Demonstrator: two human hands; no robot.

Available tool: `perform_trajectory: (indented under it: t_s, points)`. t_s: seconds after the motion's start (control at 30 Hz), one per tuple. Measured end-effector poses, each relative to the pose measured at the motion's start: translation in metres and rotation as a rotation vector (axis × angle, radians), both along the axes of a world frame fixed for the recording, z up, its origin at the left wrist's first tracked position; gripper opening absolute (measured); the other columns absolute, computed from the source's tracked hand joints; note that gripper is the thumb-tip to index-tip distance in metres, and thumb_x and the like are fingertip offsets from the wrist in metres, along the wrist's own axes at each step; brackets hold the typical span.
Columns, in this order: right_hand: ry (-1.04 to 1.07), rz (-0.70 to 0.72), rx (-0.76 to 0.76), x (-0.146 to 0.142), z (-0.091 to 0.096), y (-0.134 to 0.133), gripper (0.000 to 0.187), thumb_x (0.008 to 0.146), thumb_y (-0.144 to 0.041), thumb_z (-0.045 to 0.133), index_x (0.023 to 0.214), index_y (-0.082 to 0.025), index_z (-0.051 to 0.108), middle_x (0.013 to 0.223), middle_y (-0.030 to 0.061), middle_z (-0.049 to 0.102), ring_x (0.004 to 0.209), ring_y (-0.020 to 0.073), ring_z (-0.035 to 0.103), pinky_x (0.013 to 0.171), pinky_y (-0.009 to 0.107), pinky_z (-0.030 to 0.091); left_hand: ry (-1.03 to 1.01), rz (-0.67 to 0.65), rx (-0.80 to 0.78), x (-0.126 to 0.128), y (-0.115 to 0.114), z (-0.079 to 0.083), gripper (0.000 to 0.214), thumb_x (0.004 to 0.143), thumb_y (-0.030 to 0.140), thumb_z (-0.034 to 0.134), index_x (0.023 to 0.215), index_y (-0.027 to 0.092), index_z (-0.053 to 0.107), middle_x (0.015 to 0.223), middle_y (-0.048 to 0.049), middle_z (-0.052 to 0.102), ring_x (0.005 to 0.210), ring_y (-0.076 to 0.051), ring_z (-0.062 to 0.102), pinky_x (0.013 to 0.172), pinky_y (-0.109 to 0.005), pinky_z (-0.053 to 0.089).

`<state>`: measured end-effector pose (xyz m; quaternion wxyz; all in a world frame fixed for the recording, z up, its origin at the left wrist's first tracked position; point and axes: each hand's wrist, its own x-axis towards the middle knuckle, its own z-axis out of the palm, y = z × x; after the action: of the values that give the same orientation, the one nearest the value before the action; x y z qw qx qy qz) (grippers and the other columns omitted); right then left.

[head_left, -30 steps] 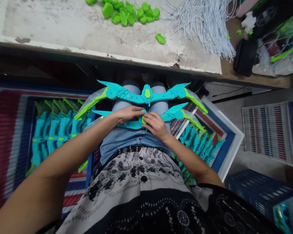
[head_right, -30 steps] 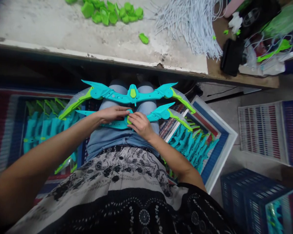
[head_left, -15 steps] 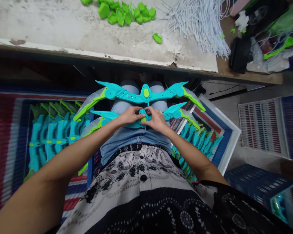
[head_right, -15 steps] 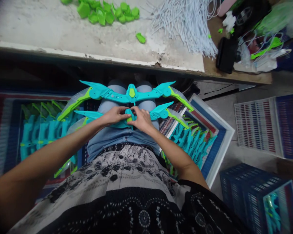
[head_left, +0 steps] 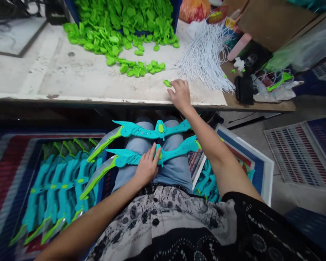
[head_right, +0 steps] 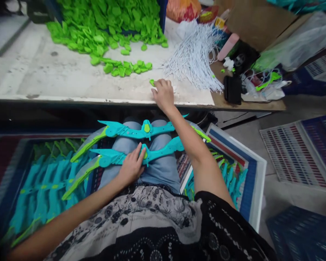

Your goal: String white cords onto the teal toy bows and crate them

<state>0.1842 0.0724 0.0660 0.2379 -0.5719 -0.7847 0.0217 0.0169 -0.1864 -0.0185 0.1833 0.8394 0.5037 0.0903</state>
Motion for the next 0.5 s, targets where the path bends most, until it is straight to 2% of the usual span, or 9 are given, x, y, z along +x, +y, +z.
perform_trajectory:
  t_s: [0.07,0.13,0.23,0.33,0.43,0.5]
  points:
    - [-0.054,0.028,-0.032,-0.006,-0.002,0.037,0.024,0.088,-0.024,0.048,0.105,-0.014,0.062,0.114,0.0124,0.058,0.111,0.0268,0.047,0.097,0.045,0.038,0.051,0.008,-0.057,-0.001,0.009,0.0,0.068,0.079,0.013,0.049,0.144,0.011,0.028,0.153,-0.0222,0.02,0.121,-0.036,0.049,0.093,-0.048,0.043]
    - [-0.063,0.046,-0.079,-0.007,-0.003,0.057,0.024,0.088,-0.02,0.044,0.103,-0.014,0.062,0.108,0.0113,0.061,0.106,0.0245,0.05,0.094,0.042,0.04,0.029,0.005,-0.125,-0.005,0.019,0.009,0.065,0.079,0.015,0.051,0.141,0.012,0.033,0.151,-0.021,0.026,0.118,-0.033,0.052,0.092,-0.046,0.044]
    - [-0.033,0.101,-0.168,0.004,0.008,0.066,0.026,0.086,-0.015,0.042,0.1,-0.014,0.064,0.099,0.009,0.065,0.096,0.0212,0.056,0.088,0.036,0.043,-0.117,-0.035,-0.239,-0.015,0.035,0.031,0.055,0.081,0.027,0.055,0.133,0.013,0.044,0.138,-0.0182,0.047,0.117,-0.03,0.052,0.095,-0.041,0.044]
    - [-0.057,0.224,-0.346,0.02,0.025,0.071,0.021,0.081,-0.015,0.05,0.091,-0.01,0.068,0.087,0.0072,0.068,0.084,0.0184,0.058,0.082,0.033,0.044,-0.241,-0.096,-0.464,-0.024,0.054,0.046,0.042,0.082,0.043,0.054,0.113,0.015,0.06,0.107,-0.0113,0.065,0.094,-0.026,0.061,0.082,-0.034,0.046]
    - [-0.115,0.283,-0.451,0.028,0.031,0.077,0.017,0.076,-0.014,0.057,0.085,-0.011,0.07,0.083,0.0053,0.068,0.079,0.0161,0.059,0.081,0.03,0.045,-0.299,-0.147,-0.738,-0.027,0.076,0.041,0.044,0.078,0.055,0.053,0.093,0.015,0.065,0.081,-0.0033,0.064,0.074,-0.02,0.059,0.064,-0.027,0.042]
    - [-0.118,0.235,-0.361,0.028,0.024,0.076,0.017,0.077,-0.015,0.057,0.087,-0.012,0.07,0.09,0.0066,0.068,0.084,0.0173,0.059,0.084,0.032,0.044,-0.334,-0.147,-0.839,-0.026,0.085,0.032,0.046,0.075,0.057,0.055,0.087,0.015,0.064,0.075,-0.0009,0.062,0.07,-0.018,0.055,0.06,-0.025,0.038]
